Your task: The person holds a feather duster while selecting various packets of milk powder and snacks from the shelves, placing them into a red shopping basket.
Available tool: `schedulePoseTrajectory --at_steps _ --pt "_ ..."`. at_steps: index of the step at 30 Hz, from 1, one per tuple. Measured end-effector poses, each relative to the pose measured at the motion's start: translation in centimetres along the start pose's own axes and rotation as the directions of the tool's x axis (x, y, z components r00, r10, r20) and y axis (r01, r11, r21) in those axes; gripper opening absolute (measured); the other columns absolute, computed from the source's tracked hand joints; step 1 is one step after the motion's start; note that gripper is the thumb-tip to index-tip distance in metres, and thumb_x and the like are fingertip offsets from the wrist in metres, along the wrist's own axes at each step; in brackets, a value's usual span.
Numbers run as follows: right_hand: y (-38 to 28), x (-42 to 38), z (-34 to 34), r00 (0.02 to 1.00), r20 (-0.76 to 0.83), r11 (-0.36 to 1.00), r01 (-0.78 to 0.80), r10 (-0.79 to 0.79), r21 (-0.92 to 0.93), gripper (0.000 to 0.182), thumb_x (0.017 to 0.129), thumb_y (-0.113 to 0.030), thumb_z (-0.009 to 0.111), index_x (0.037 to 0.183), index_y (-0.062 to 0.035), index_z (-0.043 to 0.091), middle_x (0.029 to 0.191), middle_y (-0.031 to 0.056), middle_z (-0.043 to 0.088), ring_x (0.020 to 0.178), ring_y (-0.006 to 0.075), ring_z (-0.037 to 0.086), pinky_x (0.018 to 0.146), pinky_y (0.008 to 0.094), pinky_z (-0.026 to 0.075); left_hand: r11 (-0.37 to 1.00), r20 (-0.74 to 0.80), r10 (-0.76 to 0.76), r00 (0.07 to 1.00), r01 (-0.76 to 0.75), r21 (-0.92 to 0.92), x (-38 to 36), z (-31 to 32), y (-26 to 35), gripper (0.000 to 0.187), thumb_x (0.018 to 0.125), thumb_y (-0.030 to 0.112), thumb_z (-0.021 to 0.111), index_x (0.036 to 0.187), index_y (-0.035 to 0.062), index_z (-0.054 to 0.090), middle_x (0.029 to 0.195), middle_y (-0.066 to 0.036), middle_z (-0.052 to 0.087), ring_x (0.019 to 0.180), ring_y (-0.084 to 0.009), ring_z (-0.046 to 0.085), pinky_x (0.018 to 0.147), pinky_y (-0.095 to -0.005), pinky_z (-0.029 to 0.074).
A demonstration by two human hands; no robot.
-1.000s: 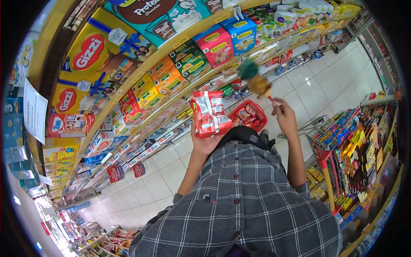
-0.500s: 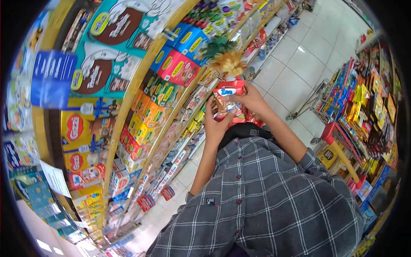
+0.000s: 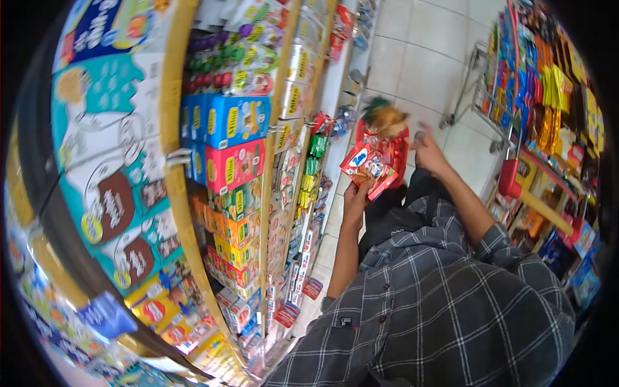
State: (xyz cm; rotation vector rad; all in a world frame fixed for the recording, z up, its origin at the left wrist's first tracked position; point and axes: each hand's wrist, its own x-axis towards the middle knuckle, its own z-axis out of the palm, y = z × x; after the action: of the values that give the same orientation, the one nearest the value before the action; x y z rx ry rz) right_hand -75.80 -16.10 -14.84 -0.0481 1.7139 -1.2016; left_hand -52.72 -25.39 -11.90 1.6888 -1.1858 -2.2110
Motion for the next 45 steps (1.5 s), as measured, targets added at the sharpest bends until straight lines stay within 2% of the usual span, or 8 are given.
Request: schedulePoseTrajectory --at_steps 4,8,12,14,28,40,43,45 --pt "14.0 -0.4 -10.6 0.991 -0.052 0.98 0.112 -0.122 -0.164 0.031 0.086 0.002 0.042 0.108 -0.006 0.063 0.078 0.0042 0.054 0.046 0.0128 0.049 0.041 0.0275 0.037 0.989 0.046 -0.149 0.988 0.149 -0.008 2.7 -1.5 -2.6 0.042 0.091 0.028 0.064 0.123 0.0042 0.054 0.109 -0.004 0.062 0.095 -0.0125 0.062 0.083 -0.0283 0.05" --pt "16.9 -12.2 -13.9 0.812 -0.17 0.83 -0.548 0.558 0.11 0.023 0.097 -0.016 0.048 0.112 -0.0069 0.062 0.072 -0.0006 0.051 0.051 0.012 0.05 0.045 0.0275 0.039 0.966 0.106 -0.255 0.961 0.248 0.071 6.9 -5.1 -7.6 0.045 0.09 0.033 0.065 0.124 0.0068 0.054 0.108 -0.003 0.062 0.095 -0.0116 0.061 0.084 -0.0284 0.048" --pt "20.5 -26.3 -13.9 0.789 -0.026 0.784 -0.606 0.614 0.132 0.031 0.074 -0.006 0.075 0.101 -0.0066 0.061 0.082 0.0019 0.063 0.068 0.0135 0.058 0.053 0.0333 0.046 0.942 0.03 -0.33 0.943 0.331 -0.044 9.3 -7.5 -12.8 0.045 0.09 0.033 0.065 0.124 0.007 0.054 0.11 -0.003 0.062 0.097 -0.0133 0.061 0.086 -0.03 0.049" --pt "22.0 -31.3 -14.1 0.531 0.007 0.157 -0.237 0.847 -0.959 0.034 0.084 -0.033 0.063 0.106 -0.0066 0.062 0.089 0.016 0.07 0.079 0.0284 0.068 0.067 0.0407 0.053 0.909 0.027 -0.395 0.918 0.395 -0.136 10.1 -9.0 -16.0 0.045 0.09 0.032 0.065 0.125 0.0069 0.053 0.112 -0.004 0.062 0.1 -0.0144 0.062 0.087 -0.0308 0.049" --pt "13.1 -37.2 -13.8 -0.016 -0.229 -0.175 -0.696 0.973 -0.696 0.033 0.089 -0.028 0.053 0.106 -0.0018 0.063 0.096 0.0236 0.066 0.093 0.0364 0.064 0.079 0.0444 0.048 0.904 -0.12 -0.248 0.961 0.185 -0.386 19.7 -11.2 -28.0 0.03 0.095 0.018 0.055 0.122 0.0058 0.052 0.116 -0.001 0.055 0.112 -0.0137 0.054 0.1 -0.0341 0.041" --pt "18.8 -30.6 -21.1 0.137 -0.286 -0.153 -0.591 0.948 -0.792 0.035 0.094 -0.025 0.046 0.11 -0.0004 0.064 0.105 0.0266 0.064 0.104 0.038 0.062 0.087 0.0442 0.047 0.897 -0.099 0.226 0.969 -0.247 -0.366 35.1 -5.5 -13.5 0.022 0.089 0.01 0.061 0.11 0.0041 0.057 0.102 -0.001 0.059 0.096 -0.0112 0.055 0.09 -0.0314 0.044" --pt "23.1 -23.9 -22.3 0.454 -0.297 0.039 -0.596 0.84 -0.802 0.036 0.095 -0.025 0.044 0.111 0.0 0.064 0.108 0.0274 0.064 0.106 0.0384 0.061 0.089 0.0442 0.047 0.902 -0.153 0.315 0.937 -0.345 -0.261 36.3 -4.1 -11.4 0.032 0.085 0.006 0.065 0.116 0.0025 0.055 0.111 -0.003 0.06 0.103 -0.0134 0.057 0.091 -0.0322 0.045" --pt "26.8 -15.8 -21.4 0.774 -0.298 0.558 -0.616 0.558 -0.556 0.036 0.102 -0.025 0.044 0.109 0.0066 0.057 0.101 0.0251 0.059 0.095 0.0362 0.058 0.084 0.0406 0.043 0.888 -0.176 0.381 0.908 -0.412 -0.204 37.2 -3.5 -10.8 0.037 0.083 0.004 0.068 0.118 0.0026 0.053 0.113 -0.005 0.06 0.105 -0.0136 0.057 0.092 -0.0316 0.045"
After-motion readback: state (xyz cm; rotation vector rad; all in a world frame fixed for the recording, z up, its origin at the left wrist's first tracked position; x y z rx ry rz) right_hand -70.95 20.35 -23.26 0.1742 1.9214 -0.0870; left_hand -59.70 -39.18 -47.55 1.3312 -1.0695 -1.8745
